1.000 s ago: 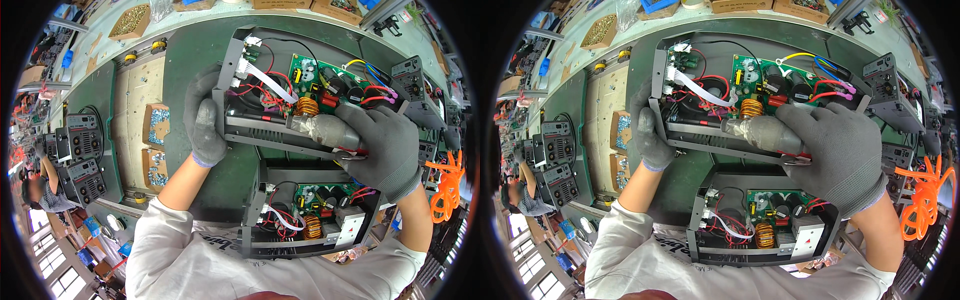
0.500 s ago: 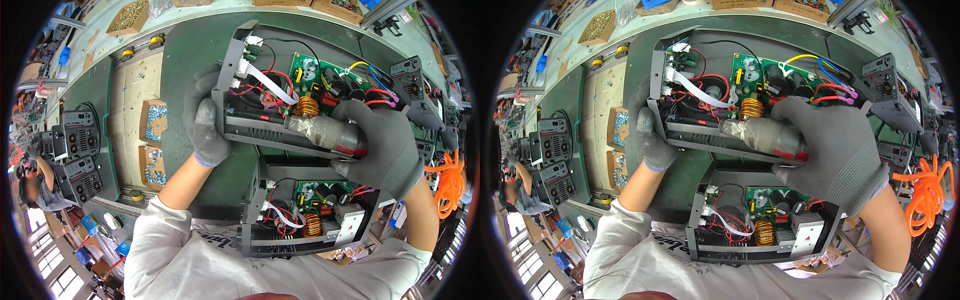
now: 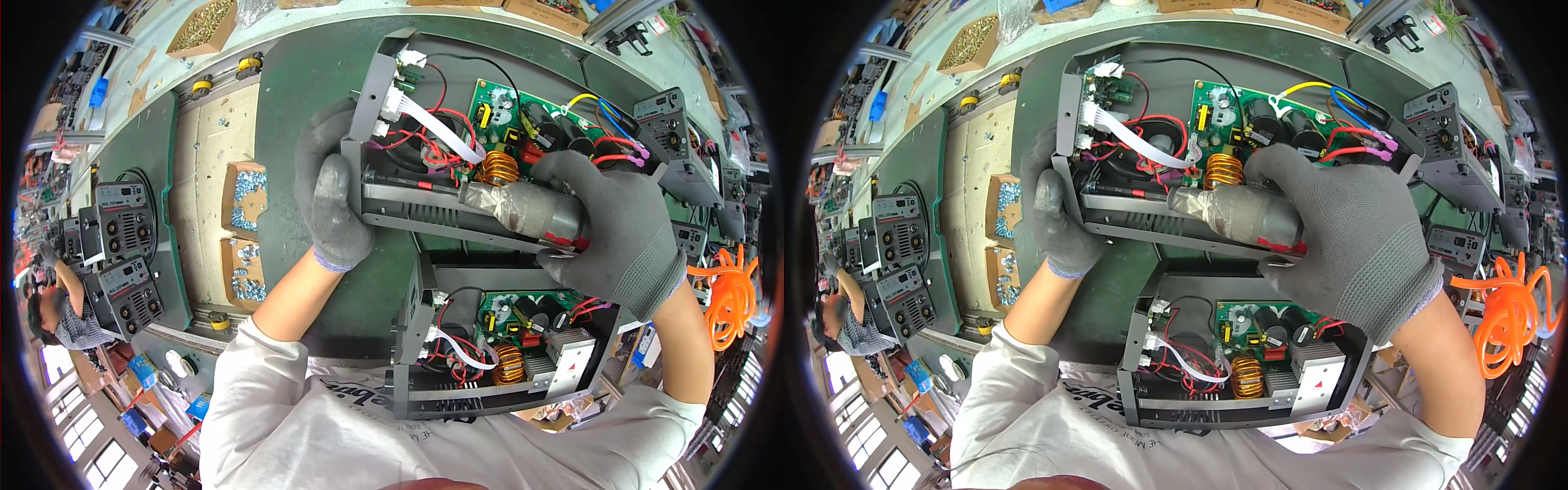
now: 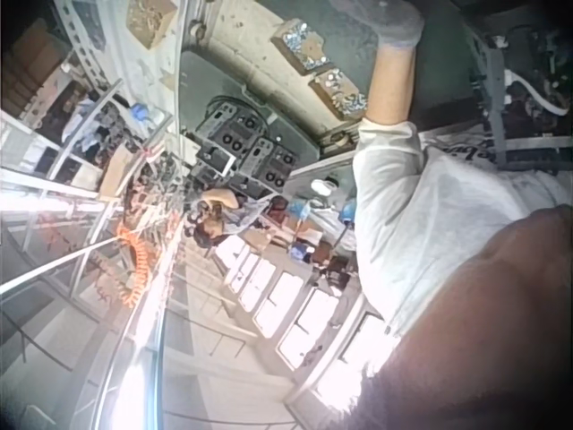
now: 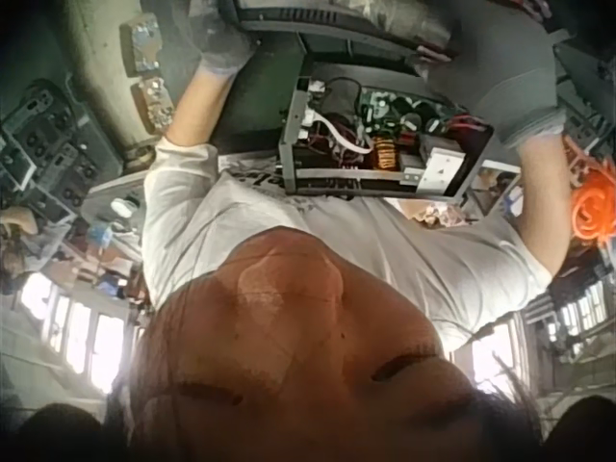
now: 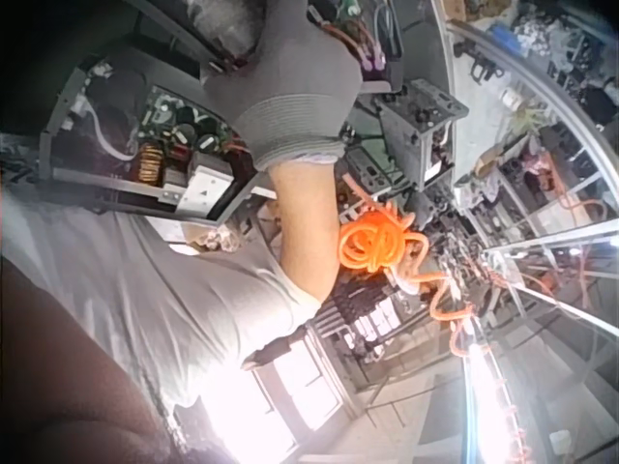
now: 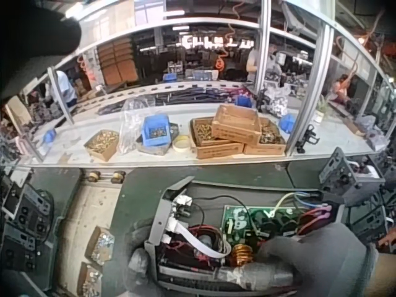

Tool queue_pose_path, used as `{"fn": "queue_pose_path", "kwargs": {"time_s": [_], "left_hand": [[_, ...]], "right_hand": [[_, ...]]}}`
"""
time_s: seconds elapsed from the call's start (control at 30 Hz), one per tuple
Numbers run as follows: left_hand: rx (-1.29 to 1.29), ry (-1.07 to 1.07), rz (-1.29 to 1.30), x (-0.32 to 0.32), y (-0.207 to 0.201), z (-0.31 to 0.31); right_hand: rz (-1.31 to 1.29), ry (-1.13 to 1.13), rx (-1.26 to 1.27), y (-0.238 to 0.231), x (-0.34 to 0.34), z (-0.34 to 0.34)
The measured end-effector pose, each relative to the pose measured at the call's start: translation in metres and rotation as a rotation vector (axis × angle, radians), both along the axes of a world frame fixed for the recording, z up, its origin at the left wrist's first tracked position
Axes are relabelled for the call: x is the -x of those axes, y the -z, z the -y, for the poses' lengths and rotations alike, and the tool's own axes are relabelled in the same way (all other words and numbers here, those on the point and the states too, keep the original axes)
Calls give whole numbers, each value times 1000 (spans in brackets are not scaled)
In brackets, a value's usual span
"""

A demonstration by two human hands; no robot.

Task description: The person assembles an electronic device, likely a power supply unit, at a workbench. They use a power drill to secure screws, connect various colored wires to the circuit board, and organize the internal components. The person handles the device casing and internal parts, ensuring connections are secure before placing the unit on the table.

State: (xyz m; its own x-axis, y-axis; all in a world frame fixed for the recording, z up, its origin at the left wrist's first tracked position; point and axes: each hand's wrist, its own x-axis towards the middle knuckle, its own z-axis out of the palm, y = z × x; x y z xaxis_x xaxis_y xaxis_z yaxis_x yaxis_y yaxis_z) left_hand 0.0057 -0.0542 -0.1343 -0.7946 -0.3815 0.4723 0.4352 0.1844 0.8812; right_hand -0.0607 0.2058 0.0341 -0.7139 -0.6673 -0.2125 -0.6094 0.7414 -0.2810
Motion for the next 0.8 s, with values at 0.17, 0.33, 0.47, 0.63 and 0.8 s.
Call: {"fn": "queue_pose_path", "kwargs": {"time_s": [0.17,0.33,0.47,0.63,0.8], "left_hand": [[-55,-3,38,-3,-4,-4],[-49,-19,26,0,-13,-6],[474,-218,-21,9,-28,7],[1058,-368,54,36,-57,13],[1086,-371,97,92,-53,21]], "right_hand": [[-28,-10,1,5,3,-3],[-64,-6,-61,-8,0,2],[-240,-27,-94,-19,2,-15],[-306,191,13,-50,-23,-72],[-297,611,82,-69,-107,-143]]}}
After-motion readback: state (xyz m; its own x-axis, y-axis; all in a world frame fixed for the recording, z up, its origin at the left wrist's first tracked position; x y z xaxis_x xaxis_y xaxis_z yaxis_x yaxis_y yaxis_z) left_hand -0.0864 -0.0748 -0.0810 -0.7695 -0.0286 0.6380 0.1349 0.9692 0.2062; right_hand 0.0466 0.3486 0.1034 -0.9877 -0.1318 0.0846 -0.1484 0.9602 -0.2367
